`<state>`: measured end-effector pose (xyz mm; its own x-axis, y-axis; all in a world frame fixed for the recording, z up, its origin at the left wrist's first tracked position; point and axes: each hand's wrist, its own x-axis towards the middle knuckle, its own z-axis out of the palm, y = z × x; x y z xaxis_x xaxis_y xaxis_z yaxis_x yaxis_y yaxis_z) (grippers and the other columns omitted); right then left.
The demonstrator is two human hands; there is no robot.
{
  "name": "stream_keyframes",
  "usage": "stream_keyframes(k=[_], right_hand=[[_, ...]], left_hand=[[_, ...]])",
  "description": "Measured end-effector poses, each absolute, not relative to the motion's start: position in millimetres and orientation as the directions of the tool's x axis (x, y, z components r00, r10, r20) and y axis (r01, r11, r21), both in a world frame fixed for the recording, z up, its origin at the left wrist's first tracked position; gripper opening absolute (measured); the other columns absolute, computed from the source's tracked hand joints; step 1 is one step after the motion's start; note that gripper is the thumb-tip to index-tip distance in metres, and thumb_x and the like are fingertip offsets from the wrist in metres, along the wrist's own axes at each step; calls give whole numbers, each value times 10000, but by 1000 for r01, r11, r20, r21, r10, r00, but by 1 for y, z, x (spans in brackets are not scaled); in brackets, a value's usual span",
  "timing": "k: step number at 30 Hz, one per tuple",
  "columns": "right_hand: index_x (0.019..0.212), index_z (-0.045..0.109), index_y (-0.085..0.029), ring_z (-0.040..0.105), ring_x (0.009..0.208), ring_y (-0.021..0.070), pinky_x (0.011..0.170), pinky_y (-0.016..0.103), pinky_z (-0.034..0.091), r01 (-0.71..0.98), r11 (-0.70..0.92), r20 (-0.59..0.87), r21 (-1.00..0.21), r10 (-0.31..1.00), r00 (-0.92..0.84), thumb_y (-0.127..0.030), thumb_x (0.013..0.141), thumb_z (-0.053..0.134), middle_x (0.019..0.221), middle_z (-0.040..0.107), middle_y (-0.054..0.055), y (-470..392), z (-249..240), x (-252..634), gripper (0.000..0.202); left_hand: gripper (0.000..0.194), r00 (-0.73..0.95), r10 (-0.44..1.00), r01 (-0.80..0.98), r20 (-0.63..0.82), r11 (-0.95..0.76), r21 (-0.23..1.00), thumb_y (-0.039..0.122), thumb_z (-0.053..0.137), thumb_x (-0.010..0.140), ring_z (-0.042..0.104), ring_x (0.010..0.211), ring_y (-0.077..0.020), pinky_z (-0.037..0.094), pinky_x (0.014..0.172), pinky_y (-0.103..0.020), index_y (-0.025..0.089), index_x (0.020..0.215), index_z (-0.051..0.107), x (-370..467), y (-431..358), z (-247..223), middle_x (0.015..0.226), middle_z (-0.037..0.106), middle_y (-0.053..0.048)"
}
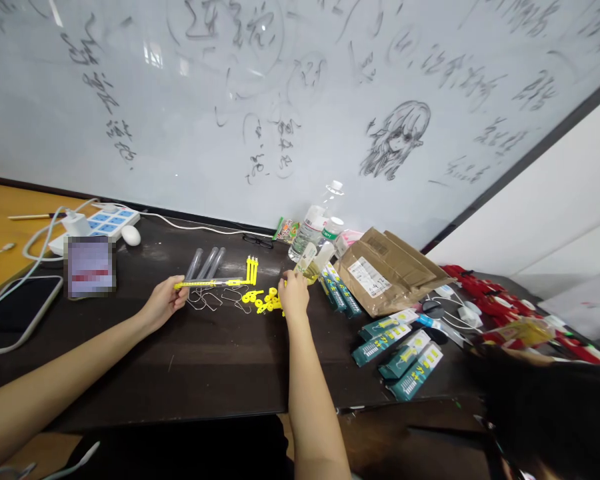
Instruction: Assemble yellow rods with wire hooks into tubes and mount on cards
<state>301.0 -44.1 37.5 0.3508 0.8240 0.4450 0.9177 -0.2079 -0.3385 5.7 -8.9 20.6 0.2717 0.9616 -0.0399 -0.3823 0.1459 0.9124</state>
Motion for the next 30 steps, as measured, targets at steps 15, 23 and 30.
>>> stream_keyframes(k=[15,23,30], right_hand=[[967,617,-215,509,962,221,743,287,391,893,-348,251,-284,872,420,-279,846,475,1000,575,84,-33,17,319,197],[798,530,-196,538,708,167,629,269,400,803,-99,461,-588,775,433,-242,794,495,766,564,24,-32,26,314,59],[790,471,-204,506,482,110,423,203,379,173,320,361,-932,870,335,-400,747,603,570,514,-52,-33,42,274,240]], left_hand=[[273,309,949,-335,-59,167,927,335,547,763,334,379,-40,247,373,-167,174,609,388,7,-11,22,492,421,59],[284,303,950,-370,-70,185,911,334,559,761,324,393,-39,243,370,-165,170,600,392,6,-9,20,504,411,58],[284,298,952,-404,-72,194,894,339,568,761,328,400,-40,246,368,-164,172,611,393,5,-6,16,515,413,60]])
